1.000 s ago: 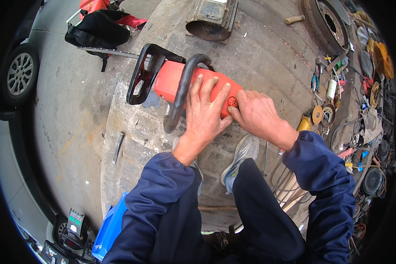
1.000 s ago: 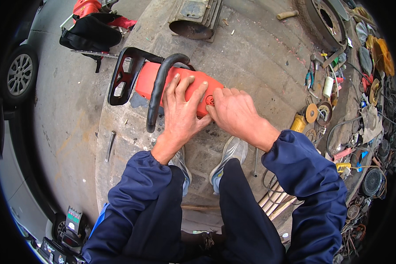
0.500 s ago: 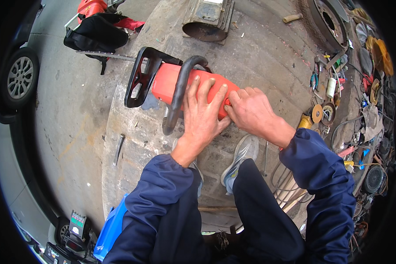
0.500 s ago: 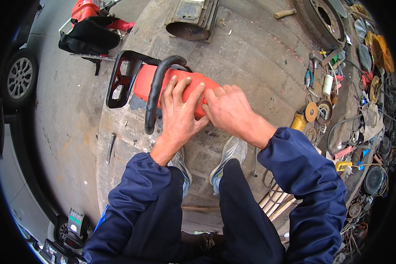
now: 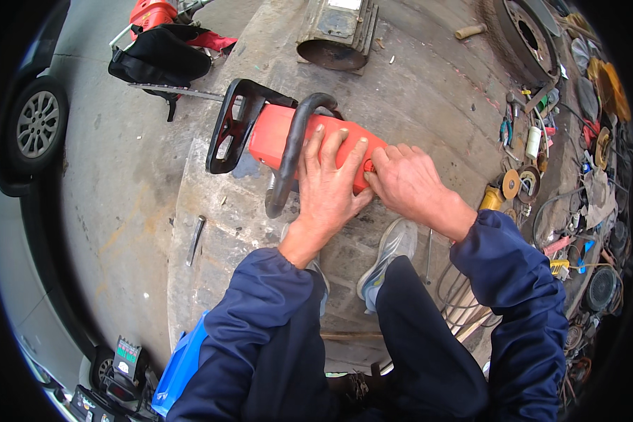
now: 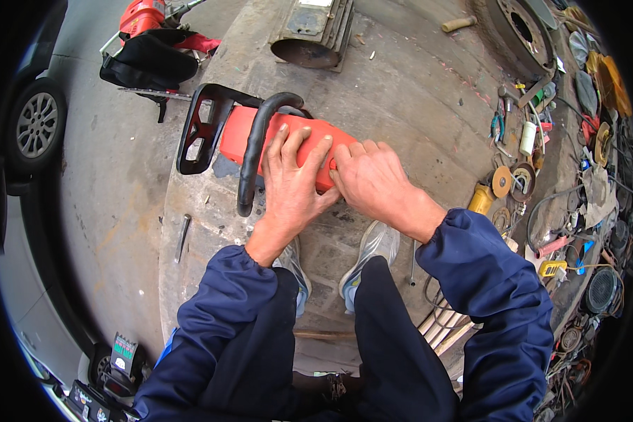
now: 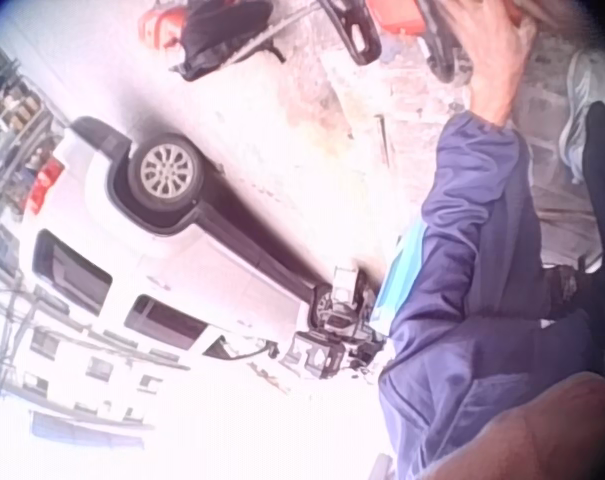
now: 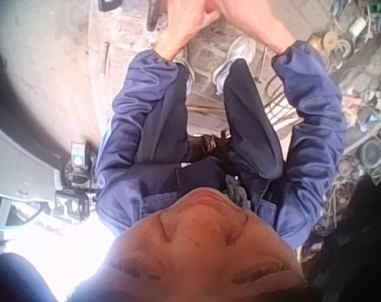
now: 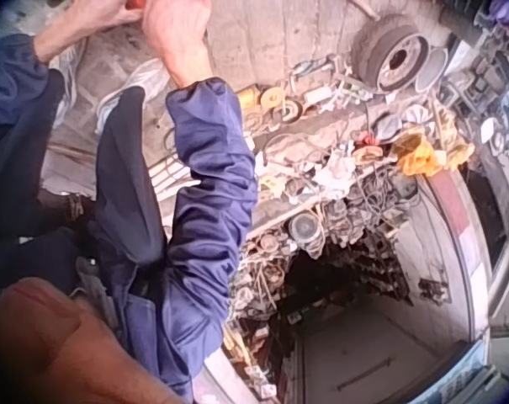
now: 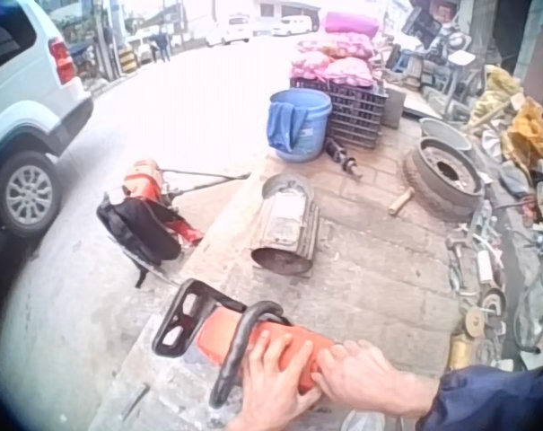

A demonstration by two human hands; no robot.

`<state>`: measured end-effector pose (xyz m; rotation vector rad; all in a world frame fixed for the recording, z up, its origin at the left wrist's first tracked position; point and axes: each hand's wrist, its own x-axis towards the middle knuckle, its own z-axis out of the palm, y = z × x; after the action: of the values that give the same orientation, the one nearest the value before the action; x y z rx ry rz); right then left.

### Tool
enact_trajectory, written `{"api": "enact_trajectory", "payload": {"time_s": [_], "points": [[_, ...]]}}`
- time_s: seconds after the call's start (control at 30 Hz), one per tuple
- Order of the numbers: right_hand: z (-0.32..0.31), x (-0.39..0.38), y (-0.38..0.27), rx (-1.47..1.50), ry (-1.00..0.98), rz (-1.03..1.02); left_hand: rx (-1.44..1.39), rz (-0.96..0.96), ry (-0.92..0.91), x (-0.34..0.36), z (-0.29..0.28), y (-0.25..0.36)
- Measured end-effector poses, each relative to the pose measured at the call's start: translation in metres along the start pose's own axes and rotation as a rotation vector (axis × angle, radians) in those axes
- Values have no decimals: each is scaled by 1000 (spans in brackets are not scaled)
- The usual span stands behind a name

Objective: The person repairs a red chainsaw by removing and reattaching its cover and adjusting internal components with a screwdriver. They then move to a red string trimmer, adjust its pull-start mechanism, and attempt to start the engine.

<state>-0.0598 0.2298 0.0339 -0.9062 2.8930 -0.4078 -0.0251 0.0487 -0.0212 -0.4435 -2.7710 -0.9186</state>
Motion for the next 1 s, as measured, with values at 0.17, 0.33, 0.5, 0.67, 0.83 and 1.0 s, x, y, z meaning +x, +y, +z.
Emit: {"api": "enact_trajectory", "payload": {"time_s": [0.17, 0.33, 0.5, 0.67, 0.83, 1.0], "points": [[2, 3, 0, 115, -200, 226, 14, 9, 15, 1, 0, 0], [-1, 1, -3, 214, -343, 440, 5, 7, 7, 0, 0, 0], [1, 0, 4, 23, 4, -26, -11, 12, 28, -1, 2, -1], [0, 4, -2, 143, -104, 170, -53, 15, 18, 0, -1, -2], [-5, 4, -11, 225, -195, 384, -39, 14, 30, -2, 0, -2], [-1, 7, -7, 260, -272, 485, -67, 12, 43, -3, 0, -2]]}}
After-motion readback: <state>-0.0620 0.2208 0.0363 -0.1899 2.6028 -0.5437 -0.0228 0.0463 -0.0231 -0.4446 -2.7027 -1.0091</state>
